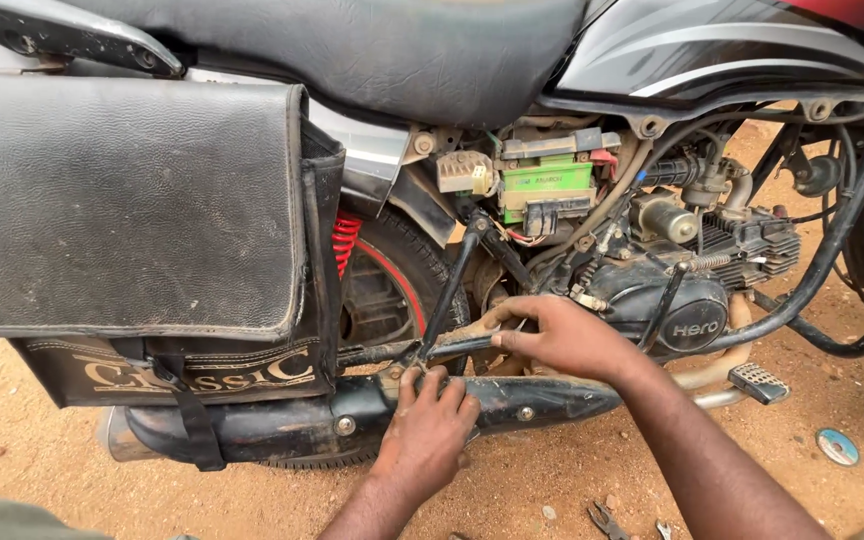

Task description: The person works on the electrical area of a Hero motorcycle beside the seat. They hold the side panel aside while sparks appear near the battery, remove and reposition the panel, manipulate wiring connectors, tighten a fastener with a spanner, reconnect connectors, and finally press the kick starter.

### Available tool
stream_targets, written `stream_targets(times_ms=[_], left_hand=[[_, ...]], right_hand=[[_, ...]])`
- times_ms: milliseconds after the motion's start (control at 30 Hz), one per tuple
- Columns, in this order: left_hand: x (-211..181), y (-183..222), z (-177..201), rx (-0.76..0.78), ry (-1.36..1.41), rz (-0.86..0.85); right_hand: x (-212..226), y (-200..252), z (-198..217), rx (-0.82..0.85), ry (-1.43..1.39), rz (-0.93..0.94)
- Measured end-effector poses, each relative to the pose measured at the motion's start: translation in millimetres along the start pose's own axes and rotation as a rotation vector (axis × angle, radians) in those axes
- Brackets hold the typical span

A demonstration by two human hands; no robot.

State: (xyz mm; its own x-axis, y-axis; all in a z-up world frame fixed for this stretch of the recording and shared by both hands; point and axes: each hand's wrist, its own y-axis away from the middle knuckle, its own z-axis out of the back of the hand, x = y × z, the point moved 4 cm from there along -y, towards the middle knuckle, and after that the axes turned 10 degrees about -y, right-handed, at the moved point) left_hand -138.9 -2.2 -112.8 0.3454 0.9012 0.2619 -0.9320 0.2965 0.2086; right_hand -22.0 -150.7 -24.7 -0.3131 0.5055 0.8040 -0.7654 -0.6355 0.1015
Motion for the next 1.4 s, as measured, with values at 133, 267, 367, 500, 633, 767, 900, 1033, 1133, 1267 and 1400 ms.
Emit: stream_targets(times_ms=[133,267,367,500,633,767,900,1033,1133,1267,1400], left_hand=[[13.4,0.3,8.2,-0.222,0.169,-0.004],[26.5,1.2,17.2,-0.252,0.501,-0.005],[29.3,-3.1,15.9,-0.265,0.566,-0.028],[33.8,-10.6,17.1,-0.279,0.580,-0.074],[37.1,-18.9,15.7,-0.261,0.607,-0.114],[37.8,-22.8,5.3,-0.250,0.627,-0.127],[28.4,-32.5,-15.9,-0.410,0.448,-0.204],[14.8,-36.2,-28.6,-0.575,0.190,-0.336],[26.1,-31.4,-9.8,-0.610,0.260,-0.396],[39.5,-27.9,10.6,-0.634,0.548,-0.428],[41.1,-33.3,-10.5,-0.675,0.619,-0.445]], right_hand=[[-15.4,-9.4,21.4,-0.108,-0.105,0.100],[-21.0,-2.1,44.3,-0.201,-0.154,0.091],[-30.5,-0.7,58.4,-0.243,-0.226,-0.044],[-63.4,-14.3,70.0,-0.274,-0.394,0.011],[-78.1,-30.4,72.4,-0.299,-0.388,0.012],[-90.2,-49.9,52.9,-0.211,-0.256,-0.019],[-76.5,-57.0,15.2,-0.138,-0.019,-0.142],[-59.5,-61.9,-12.0,-0.053,0.233,0.127],[-67.0,-68.1,-19.4,-0.065,0.239,0.127],[-69.0,-73.5,-3.0,-0.193,0.208,0.074],[-76.8,-77.6,13.5,-0.255,0.195,0.079]])
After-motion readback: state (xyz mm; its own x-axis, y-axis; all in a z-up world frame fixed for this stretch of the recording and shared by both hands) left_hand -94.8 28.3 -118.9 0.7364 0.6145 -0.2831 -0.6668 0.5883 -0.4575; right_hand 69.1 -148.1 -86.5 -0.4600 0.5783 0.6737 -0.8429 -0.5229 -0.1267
